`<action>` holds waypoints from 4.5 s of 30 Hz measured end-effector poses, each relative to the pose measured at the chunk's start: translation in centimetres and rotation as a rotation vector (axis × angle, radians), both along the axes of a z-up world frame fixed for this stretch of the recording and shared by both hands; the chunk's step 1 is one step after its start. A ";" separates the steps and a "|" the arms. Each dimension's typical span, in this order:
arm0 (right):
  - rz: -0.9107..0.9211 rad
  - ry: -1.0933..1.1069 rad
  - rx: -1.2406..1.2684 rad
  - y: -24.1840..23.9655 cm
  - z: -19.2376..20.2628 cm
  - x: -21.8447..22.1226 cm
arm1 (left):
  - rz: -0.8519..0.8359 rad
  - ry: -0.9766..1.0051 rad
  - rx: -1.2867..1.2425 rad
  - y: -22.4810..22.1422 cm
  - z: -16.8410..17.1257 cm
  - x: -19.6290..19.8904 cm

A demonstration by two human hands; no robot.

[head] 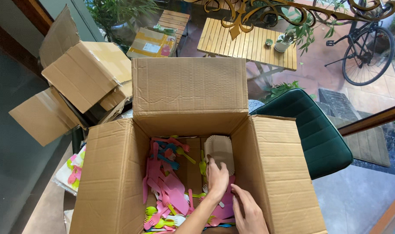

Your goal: The person organizes and sorts various packaging materials from a large box, including paper plates, small plastic bags, and colorful paper scraps.

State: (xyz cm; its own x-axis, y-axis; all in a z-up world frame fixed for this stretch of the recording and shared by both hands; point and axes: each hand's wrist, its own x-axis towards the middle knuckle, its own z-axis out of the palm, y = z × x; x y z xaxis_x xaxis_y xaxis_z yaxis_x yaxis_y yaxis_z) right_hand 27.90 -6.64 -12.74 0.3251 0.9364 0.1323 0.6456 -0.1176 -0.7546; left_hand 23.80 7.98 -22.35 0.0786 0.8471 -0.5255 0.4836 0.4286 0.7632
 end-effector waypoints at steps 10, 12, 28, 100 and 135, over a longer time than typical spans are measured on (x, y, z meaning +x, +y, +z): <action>0.027 0.007 -0.157 0.0 -1.0 0.0 | -0.012 0.024 -0.069 -0.2 -0.7 0.4; 0.041 -0.001 -0.171 -0.2 -1.9 0.2 | -0.011 0.036 -0.056 -0.1 -2.1 0.8; 0.105 0.066 -0.305 -0.1 -1.5 0.0 | -0.053 0.022 -0.258 1.9 0.6 -0.9; -0.011 1.197 -0.329 7.8 13.0 -10.1 | -0.116 -0.859 0.031 -3.4 17.2 -20.0; 0.006 1.300 -0.304 8.0 10.9 -8.4 | -0.117 -0.728 -0.090 -3.6 21.6 -20.1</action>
